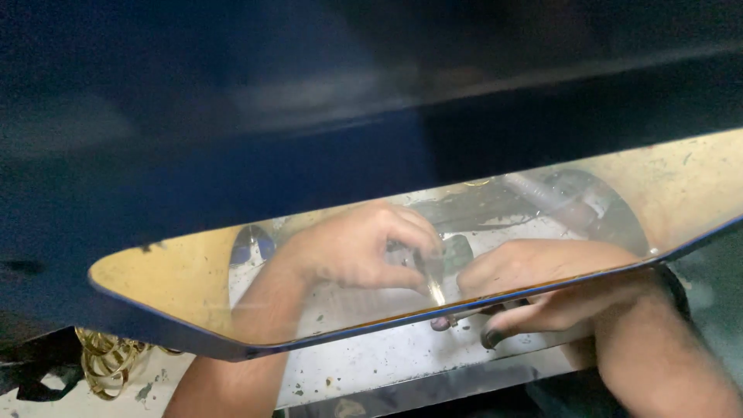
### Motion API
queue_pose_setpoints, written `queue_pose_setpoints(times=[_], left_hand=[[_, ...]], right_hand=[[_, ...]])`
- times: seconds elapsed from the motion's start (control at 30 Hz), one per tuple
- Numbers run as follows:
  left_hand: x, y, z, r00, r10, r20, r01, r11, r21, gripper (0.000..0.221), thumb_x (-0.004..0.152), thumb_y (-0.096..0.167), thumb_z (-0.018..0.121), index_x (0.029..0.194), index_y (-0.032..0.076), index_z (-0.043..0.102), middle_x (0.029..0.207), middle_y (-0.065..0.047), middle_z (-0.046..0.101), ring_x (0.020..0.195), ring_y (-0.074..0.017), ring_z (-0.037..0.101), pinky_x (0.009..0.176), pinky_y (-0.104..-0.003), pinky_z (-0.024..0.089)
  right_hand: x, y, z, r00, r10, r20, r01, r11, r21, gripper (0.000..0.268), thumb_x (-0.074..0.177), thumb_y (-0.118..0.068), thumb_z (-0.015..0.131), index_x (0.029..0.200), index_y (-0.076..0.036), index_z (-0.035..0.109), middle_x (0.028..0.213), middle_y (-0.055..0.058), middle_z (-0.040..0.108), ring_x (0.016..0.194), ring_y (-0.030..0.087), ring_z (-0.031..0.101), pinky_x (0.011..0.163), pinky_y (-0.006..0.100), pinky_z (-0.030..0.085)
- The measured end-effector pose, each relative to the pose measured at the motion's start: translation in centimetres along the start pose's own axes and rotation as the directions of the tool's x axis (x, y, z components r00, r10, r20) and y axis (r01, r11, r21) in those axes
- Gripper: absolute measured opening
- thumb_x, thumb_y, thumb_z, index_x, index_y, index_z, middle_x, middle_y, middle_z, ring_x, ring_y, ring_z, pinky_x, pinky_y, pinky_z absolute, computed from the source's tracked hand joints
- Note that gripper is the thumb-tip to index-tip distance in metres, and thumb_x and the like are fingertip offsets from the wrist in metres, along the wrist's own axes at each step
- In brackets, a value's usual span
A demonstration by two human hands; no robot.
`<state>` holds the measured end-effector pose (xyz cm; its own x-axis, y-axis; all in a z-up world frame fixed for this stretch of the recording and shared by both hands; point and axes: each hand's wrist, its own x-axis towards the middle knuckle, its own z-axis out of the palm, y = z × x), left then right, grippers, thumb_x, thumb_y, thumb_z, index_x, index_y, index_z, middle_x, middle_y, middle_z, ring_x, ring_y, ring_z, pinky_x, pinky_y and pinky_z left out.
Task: Polishing metal rings using a bench-top polishing machine with a rotating wheel.
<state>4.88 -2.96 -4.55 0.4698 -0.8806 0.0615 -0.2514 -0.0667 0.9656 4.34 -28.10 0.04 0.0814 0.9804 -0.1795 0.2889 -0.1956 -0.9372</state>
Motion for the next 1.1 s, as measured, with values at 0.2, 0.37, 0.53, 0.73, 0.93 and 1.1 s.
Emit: queue_pose_setpoints(times=[0.2,0.37,0.53,0.73,0.93,1.1], left_hand=[[-1.0,0.1,-0.5,0.995,-0.1,0.023,0.1,0.995,-0.003,0.013,0.088,0.03,0.073,0.092,0.018,0.074,0.096,0.001,0.07,0.092,-0.017,0.067,0.086,-0.034,0.053],[-1.5,-0.5,-0.4,0.992,-0.129,0.012,0.129,0.991,-0.032,0.011,0.086,0.028,0.076,0.091,0.018,0.074,0.098,0.002,0.069,0.094,-0.016,0.066,0.089,-0.031,0.052],[-1.8,-0.7,-0.5,0.991,-0.132,0.023,0.132,0.99,-0.046,0.012,0.086,0.029,0.076,0.091,0.019,0.074,0.099,0.002,0.069,0.095,-0.016,0.065,0.088,-0.032,0.051],[-2.0,-0.7,-0.8,1.0,-0.011,0.021,0.014,0.98,-0.197,0.018,0.088,0.028,0.075,0.101,0.015,0.075,0.106,-0.002,0.069,0.099,-0.0184,0.067,0.092,-0.034,0.054],[-1.9,0.0,-0.8,0.996,0.086,0.001,-0.084,0.965,-0.247,0.016,0.089,0.022,0.077,0.101,0.012,0.075,0.103,-0.002,0.07,0.097,-0.0172,0.068,0.096,-0.031,0.054],[-1.9,0.0,-1.0,0.996,0.091,0.021,-0.083,0.964,-0.253,0.02,0.088,0.025,0.077,0.102,0.012,0.076,0.096,-0.001,0.07,0.091,-0.0162,0.066,0.09,-0.03,0.053]], right_hand=[[1.5,-0.1,-0.2,0.998,-0.053,0.017,0.052,0.996,0.074,0.063,0.107,-0.055,0.032,0.13,-0.009,0.068,0.097,0.01,0.07,0.084,0.027,0.072,0.074,0.035,0.056],[2.3,0.3,-0.1,0.994,-0.107,0.036,0.104,0.992,0.067,0.059,0.109,-0.049,0.032,0.122,-0.005,0.068,0.093,0.013,0.067,0.08,0.031,0.069,0.073,0.037,0.054],[2.5,0.3,-0.1,0.993,-0.109,0.038,0.107,0.993,0.054,0.059,0.109,-0.049,0.033,0.125,-0.004,0.068,0.093,0.013,0.067,0.081,0.032,0.069,0.074,0.038,0.054],[2.4,0.2,-0.1,0.994,-0.1,0.032,0.099,0.994,0.043,0.059,0.109,-0.05,0.033,0.128,-0.006,0.068,0.094,0.012,0.067,0.082,0.03,0.069,0.073,0.037,0.054],[2.2,0.3,-0.1,0.995,-0.094,0.029,0.094,0.995,0.018,0.058,0.109,-0.05,0.033,0.11,-0.004,0.069,0.087,0.011,0.064,0.075,0.03,0.066,0.069,0.039,0.051],[2.3,0.6,-0.3,0.993,-0.097,0.062,0.096,0.995,0.03,0.061,0.109,-0.052,0.033,0.116,-0.004,0.069,0.094,0.013,0.068,0.082,0.031,0.07,0.072,0.038,0.054]])
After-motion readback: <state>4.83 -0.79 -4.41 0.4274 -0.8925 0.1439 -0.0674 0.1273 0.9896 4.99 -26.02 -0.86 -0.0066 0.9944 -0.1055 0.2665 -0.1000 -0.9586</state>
